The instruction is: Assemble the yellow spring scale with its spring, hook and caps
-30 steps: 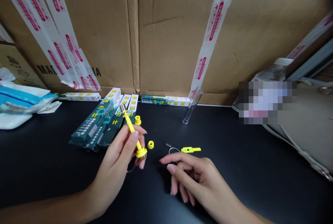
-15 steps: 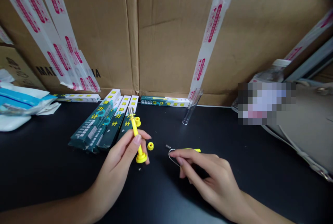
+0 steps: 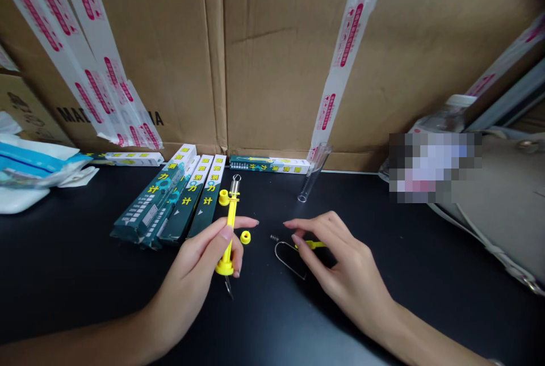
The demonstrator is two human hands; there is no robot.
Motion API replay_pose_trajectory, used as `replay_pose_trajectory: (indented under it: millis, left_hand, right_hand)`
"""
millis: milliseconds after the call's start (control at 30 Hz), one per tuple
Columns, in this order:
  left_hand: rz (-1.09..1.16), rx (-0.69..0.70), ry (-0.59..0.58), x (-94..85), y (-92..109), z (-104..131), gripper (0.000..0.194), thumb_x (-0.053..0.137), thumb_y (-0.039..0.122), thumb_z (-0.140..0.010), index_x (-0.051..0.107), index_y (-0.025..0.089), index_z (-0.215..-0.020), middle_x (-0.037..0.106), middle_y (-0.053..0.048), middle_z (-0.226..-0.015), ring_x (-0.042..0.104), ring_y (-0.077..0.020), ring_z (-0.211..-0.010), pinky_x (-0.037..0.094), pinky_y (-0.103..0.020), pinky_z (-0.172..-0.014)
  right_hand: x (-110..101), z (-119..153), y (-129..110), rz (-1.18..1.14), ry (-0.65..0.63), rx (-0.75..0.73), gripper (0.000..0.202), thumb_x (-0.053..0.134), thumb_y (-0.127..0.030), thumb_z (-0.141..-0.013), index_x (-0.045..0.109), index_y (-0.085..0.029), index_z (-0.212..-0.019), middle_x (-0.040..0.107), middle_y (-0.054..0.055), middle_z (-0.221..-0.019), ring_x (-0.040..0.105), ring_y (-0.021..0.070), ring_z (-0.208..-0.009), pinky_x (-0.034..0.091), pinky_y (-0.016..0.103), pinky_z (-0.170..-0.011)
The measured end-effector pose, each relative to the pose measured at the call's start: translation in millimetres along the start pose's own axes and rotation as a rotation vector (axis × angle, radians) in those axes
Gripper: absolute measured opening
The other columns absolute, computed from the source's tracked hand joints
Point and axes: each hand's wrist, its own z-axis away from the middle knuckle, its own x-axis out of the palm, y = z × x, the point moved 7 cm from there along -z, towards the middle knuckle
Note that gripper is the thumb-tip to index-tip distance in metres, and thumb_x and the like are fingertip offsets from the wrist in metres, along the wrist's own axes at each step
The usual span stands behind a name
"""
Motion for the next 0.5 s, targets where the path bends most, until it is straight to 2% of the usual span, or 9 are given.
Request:
replay_pose_trajectory:
  millis: [300,500]
  left_hand:
    - [0.128,0.004,-0.029,3.5,-3,1,0.045,0.045,0.053,-0.099,0.061,0.017,-0.121,0.058,0.000,-0.068,0.056,-0.0181,-0.068,0.047,-0.031,-0.069]
    - [0.159,0.056,0.007,0.7,0,0,0.041,0.049,0.048,-0.099,0.059,0.017,-0.124,0.058,0.001,-0.069,0.055,-0.0162,-0.066,0.046,-0.029,-0.065]
  right_hand:
    - [7,-2,9,-0.020,-0.081,0.087,0.018,0.053,-0.020,-0.098,0.070,-0.023,-0.106,0.071,0.007,-0.096,0.062,0.0236,-0.093,0.053,0.037,-0.078]
    - [-19,-15,12,0.089,-0.082,-0.036,0.018,0.053,-0.023,-0.099,0.071,-0.023,-0.103,0.070,0.009,-0.104,0.065,0.0232,-0.097,0.054,0.038,-0.084]
